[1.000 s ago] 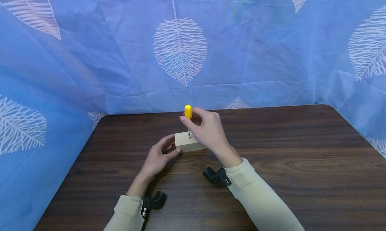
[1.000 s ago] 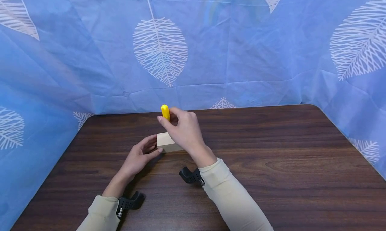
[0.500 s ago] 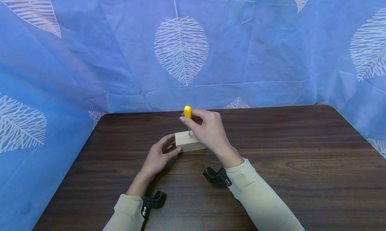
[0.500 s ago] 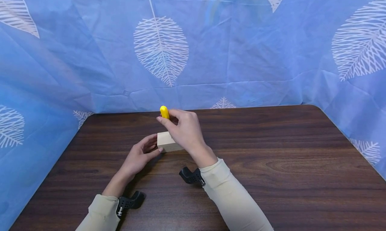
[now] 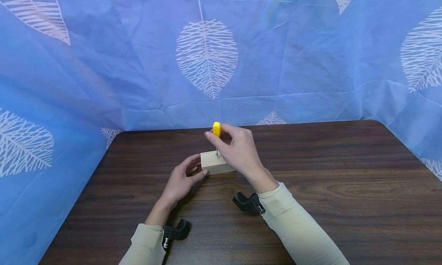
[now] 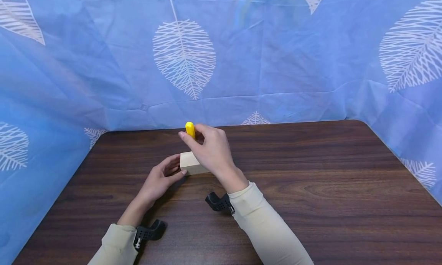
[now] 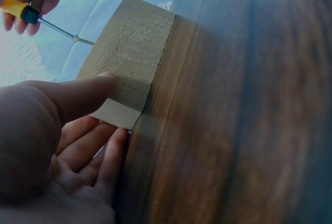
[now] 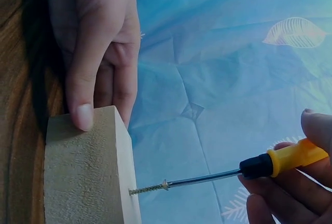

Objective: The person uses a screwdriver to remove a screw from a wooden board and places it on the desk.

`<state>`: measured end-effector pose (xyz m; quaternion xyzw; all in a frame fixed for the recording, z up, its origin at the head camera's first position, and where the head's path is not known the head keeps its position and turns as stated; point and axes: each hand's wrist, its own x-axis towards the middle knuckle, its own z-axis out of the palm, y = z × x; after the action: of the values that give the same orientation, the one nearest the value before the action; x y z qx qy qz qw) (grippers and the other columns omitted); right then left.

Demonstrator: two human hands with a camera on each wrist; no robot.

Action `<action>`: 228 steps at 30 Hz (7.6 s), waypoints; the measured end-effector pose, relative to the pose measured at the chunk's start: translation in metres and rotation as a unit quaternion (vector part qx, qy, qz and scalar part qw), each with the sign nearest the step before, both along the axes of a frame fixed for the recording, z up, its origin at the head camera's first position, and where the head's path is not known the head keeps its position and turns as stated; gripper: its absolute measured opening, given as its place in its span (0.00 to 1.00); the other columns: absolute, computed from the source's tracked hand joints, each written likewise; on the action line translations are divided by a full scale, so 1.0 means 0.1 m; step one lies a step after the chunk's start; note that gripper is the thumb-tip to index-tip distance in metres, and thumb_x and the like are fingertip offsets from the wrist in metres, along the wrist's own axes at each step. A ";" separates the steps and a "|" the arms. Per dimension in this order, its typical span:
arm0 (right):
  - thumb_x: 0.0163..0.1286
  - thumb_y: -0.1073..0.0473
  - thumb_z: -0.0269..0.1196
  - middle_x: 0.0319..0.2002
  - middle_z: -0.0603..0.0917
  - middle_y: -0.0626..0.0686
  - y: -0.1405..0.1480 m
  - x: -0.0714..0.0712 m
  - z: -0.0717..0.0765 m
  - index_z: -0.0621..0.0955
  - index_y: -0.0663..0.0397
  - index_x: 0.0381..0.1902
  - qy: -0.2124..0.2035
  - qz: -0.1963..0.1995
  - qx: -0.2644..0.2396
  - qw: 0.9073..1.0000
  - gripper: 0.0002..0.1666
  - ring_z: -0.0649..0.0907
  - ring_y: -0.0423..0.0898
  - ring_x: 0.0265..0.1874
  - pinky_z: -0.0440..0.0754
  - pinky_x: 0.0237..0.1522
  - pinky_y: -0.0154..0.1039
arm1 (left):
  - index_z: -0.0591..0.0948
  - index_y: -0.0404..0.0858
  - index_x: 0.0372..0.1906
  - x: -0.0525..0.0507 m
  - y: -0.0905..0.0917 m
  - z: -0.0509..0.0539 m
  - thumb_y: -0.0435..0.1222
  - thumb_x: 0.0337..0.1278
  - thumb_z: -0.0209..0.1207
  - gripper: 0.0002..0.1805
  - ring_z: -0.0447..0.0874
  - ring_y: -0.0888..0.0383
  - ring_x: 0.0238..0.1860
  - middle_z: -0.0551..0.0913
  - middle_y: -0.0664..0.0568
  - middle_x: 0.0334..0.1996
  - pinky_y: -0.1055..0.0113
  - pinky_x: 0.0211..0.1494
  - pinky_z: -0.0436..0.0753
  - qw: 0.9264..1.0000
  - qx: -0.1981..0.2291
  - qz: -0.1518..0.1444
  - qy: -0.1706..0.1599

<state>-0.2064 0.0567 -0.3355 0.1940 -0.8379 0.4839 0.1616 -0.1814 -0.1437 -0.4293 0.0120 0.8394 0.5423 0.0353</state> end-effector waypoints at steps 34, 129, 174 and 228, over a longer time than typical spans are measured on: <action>0.69 0.52 0.78 0.35 0.92 0.48 0.02 0.03 0.03 0.84 0.50 0.38 -0.006 0.008 -0.026 1.000 0.13 0.88 0.42 0.33 0.84 0.35 0.38 | 0.73 0.48 0.79 0.01 -0.01 0.00 0.40 0.73 0.69 0.34 0.77 0.43 0.76 0.78 0.44 0.75 0.41 0.79 0.77 1.000 -0.001 -0.004 -0.004; 0.72 0.51 0.75 0.41 0.92 0.47 0.02 0.03 -0.04 0.84 0.49 0.44 0.017 -0.002 -0.079 0.997 0.12 0.90 0.43 0.40 0.91 0.48 0.48 | 0.75 0.49 0.78 0.01 0.00 0.01 0.40 0.72 0.70 0.33 0.77 0.45 0.76 0.79 0.47 0.74 0.44 0.80 0.76 1.000 0.004 -0.001 -0.001; 0.72 0.54 0.74 0.39 0.93 0.49 0.01 0.04 -0.03 0.86 0.51 0.42 0.036 -0.003 -0.085 0.996 0.09 0.91 0.43 0.37 0.92 0.45 0.46 | 0.74 0.48 0.78 0.00 0.00 -0.01 0.40 0.72 0.70 0.33 0.76 0.45 0.76 0.78 0.47 0.75 0.45 0.80 0.76 1.000 0.004 -0.003 -0.002; 0.80 0.49 0.67 0.40 0.89 0.48 0.00 0.04 -0.02 0.89 0.50 0.46 0.047 -0.013 -0.038 0.998 0.12 0.80 0.46 0.31 0.77 0.32 0.37 | 0.75 0.50 0.78 0.00 -0.01 -0.02 0.41 0.72 0.70 0.33 0.77 0.45 0.76 0.79 0.47 0.74 0.44 0.80 0.76 1.000 0.002 -0.002 0.004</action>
<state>-0.2022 0.0565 -0.3379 0.1992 -0.8127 0.5039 0.2142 -0.1818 -0.1445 -0.4308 0.0159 0.8384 0.5438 0.0331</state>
